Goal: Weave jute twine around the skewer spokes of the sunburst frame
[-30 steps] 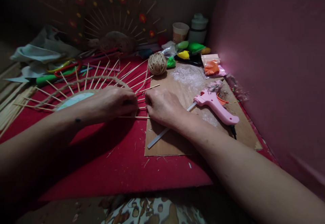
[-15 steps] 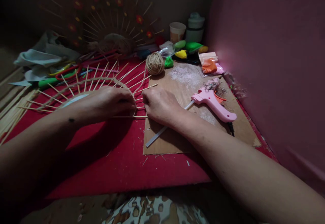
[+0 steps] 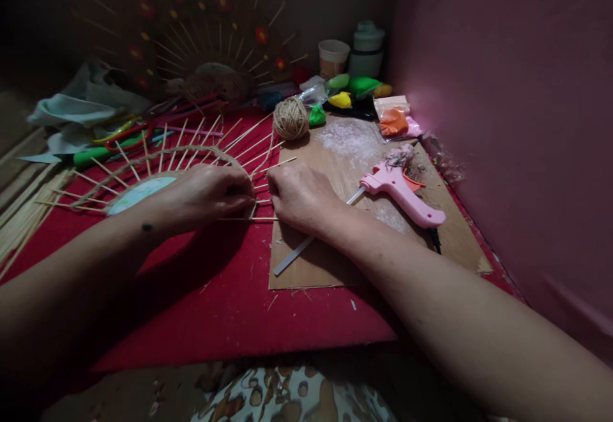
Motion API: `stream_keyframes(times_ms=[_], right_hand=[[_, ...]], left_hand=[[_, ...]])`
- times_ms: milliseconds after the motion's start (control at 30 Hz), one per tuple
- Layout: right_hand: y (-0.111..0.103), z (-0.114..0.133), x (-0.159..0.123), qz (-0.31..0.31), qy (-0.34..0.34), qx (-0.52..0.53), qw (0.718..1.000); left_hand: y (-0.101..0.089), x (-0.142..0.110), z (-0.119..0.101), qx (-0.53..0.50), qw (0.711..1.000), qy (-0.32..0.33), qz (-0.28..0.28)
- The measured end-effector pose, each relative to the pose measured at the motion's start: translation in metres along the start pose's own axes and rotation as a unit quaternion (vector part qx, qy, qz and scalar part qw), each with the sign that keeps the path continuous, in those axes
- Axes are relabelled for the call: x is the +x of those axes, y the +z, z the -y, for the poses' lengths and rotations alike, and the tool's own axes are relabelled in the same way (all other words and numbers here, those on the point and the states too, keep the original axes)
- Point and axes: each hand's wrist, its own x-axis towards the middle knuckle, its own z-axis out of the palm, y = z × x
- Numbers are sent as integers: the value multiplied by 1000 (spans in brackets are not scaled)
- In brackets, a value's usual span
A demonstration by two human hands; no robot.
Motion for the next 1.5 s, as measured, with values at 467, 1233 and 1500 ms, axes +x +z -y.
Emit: stream_keyframes(times_ms=[467, 1233, 1500], right_hand=[[-1, 0, 0, 3, 4, -1, 1000], [-2, 0, 0, 6, 0, 18, 1000], [-1, -1, 0, 4, 2, 9, 1000]], left_hand=[[2, -3, -16, 134, 991, -14, 6], [-9, -7, 2, -31, 999, -14, -21], [3, -6, -3, -1, 1000, 6, -26]])
